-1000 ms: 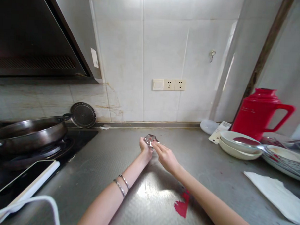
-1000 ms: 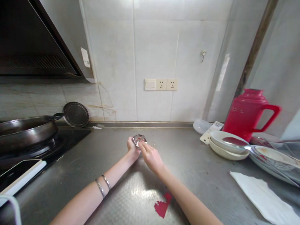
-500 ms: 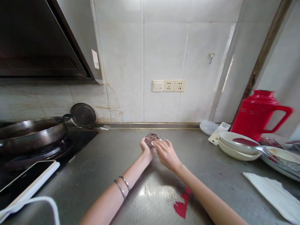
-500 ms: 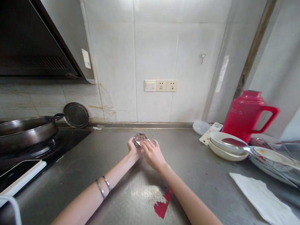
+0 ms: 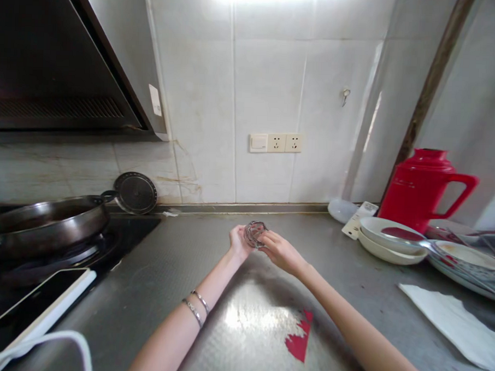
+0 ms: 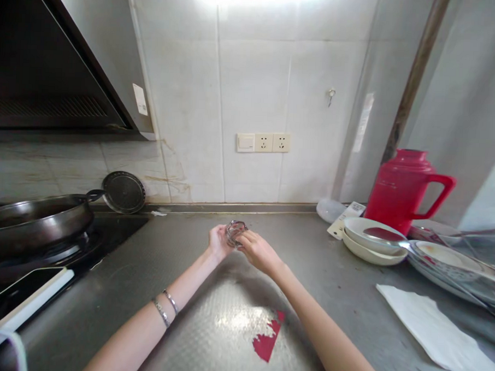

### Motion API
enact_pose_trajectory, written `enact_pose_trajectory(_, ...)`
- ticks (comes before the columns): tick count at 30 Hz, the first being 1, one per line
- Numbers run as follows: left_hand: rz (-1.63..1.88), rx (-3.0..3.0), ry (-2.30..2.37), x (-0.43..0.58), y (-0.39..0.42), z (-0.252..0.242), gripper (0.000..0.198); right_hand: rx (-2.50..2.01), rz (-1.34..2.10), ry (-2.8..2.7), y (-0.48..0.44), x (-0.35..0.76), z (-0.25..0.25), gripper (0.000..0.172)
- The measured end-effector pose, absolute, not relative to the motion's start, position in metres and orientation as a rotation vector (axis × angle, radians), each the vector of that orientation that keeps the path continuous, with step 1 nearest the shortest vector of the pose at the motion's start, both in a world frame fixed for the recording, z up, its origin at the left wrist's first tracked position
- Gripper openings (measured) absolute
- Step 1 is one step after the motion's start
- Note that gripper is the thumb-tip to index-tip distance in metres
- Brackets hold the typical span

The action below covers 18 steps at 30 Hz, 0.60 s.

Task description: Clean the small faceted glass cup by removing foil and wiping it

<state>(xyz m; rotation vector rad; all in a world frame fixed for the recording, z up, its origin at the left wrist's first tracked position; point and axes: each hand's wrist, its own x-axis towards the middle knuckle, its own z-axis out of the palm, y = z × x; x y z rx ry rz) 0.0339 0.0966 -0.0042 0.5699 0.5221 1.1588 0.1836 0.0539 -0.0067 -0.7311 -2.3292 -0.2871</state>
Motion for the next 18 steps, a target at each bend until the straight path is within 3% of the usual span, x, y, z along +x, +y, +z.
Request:
enact_pose_trajectory(5,0.939,0.617,0.613,0.010,0.110,-0.007,0.035,-0.642,-0.302,-2.472,0.045,0.174,0.002,0.026)
enact_pose_trajectory(12,0.573,0.756,0.556,-0.009,0.107,-0.015,0.045,-0.677,-0.427,-2.579,0.042,0.172,0.001,0.018)
enact_pose_trajectory(18,0.775,0.703,0.584,-0.001,0.110,-0.013,0.029,-0.694,-0.485,-2.550,0.044,0.178,0.003,0.021)
